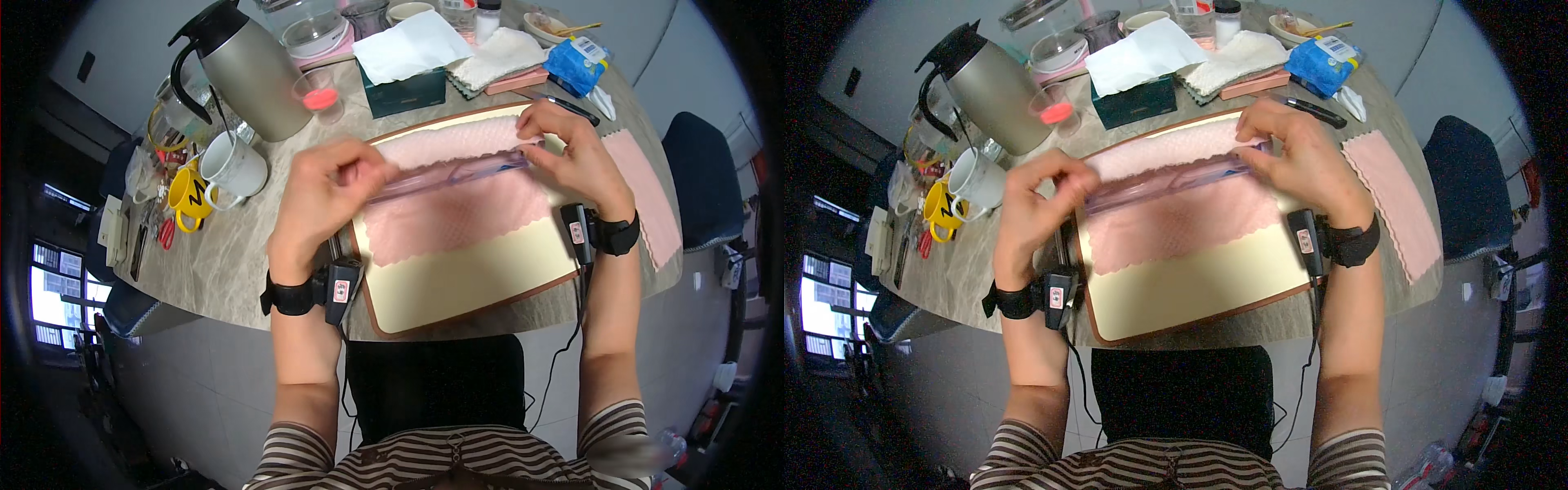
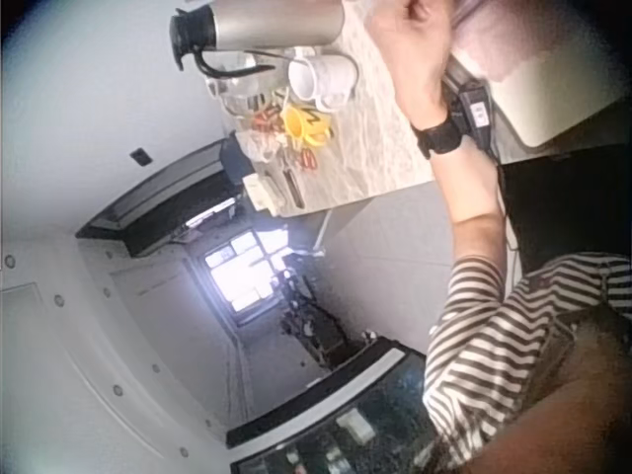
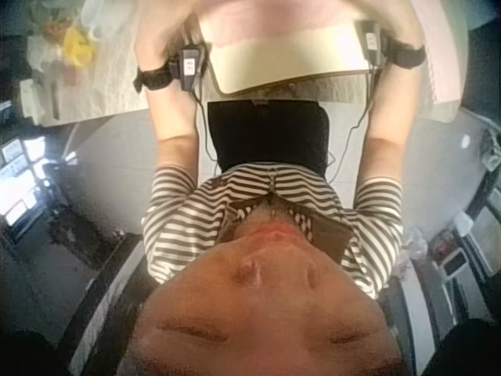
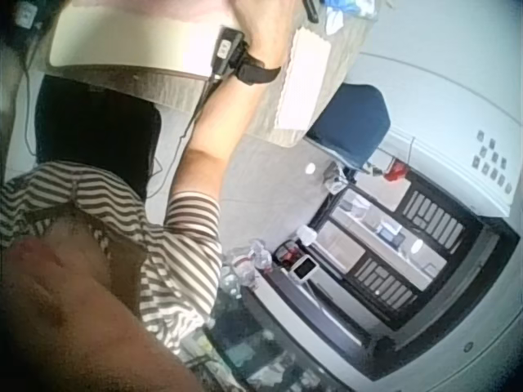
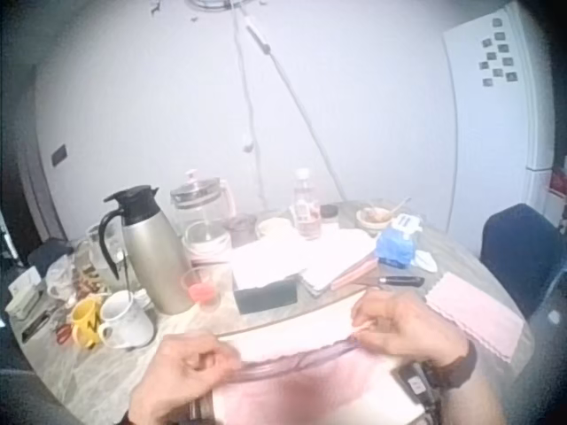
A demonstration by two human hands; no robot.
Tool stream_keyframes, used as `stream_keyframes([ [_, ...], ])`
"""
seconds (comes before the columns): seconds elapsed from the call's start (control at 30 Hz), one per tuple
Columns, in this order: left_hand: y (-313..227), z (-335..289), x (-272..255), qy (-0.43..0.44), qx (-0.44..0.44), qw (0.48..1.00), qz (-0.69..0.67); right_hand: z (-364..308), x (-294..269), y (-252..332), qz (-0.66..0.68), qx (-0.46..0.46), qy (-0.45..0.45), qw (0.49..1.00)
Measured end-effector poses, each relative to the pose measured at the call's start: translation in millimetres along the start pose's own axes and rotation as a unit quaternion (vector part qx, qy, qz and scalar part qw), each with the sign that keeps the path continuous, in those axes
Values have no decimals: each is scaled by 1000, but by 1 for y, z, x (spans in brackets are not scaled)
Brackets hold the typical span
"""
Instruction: The person rolls a pink towel around a purple water bottle on a white board by hand.
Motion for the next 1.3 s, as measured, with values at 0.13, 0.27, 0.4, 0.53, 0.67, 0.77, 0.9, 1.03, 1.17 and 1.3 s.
stream_keyframes([
  [0.13,-3,8,-12,-166,47,985,-22,1,-1,1,41,-10,-10,999],
  [0.27,-7,9,1,-174,145,967,116,1,1,-2,29,-10,-12,999],
  [0.4,10,6,18,-82,44,993,71,0,3,-7,-6,4,-13,1000],
  [0.53,18,4,24,-40,16,998,49,-2,3,-15,11,50,-15,999],
  [0.67,25,3,27,-25,-46,998,18,-4,2,-11,8,57,-27,998],
  [0.77,21,2,25,-45,-36,998,13,-7,9,-23,-4,101,54,993],
  [0.9,23,-1,31,38,-45,995,82,-7,10,-18,14,98,57,993],
  [1.03,17,-1,32,39,-3,993,113,-6,8,-13,9,71,38,997],
  [1.17,10,1,31,4,22,995,97,-4,9,-7,-10,12,14,1000],
  [1.3,-19,2,25,-51,164,970,170,-4,9,-11,6,8,-9,1000],
])
Point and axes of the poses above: each hand's wrist, its own z-axis towards the middle knuckle, its own x-axis out of the palm, y = z × x, the point moved 7 cm from there along z, towards the middle knuckle, and after that the axes turned 9 degrees about -y, right-handed, at the moved point
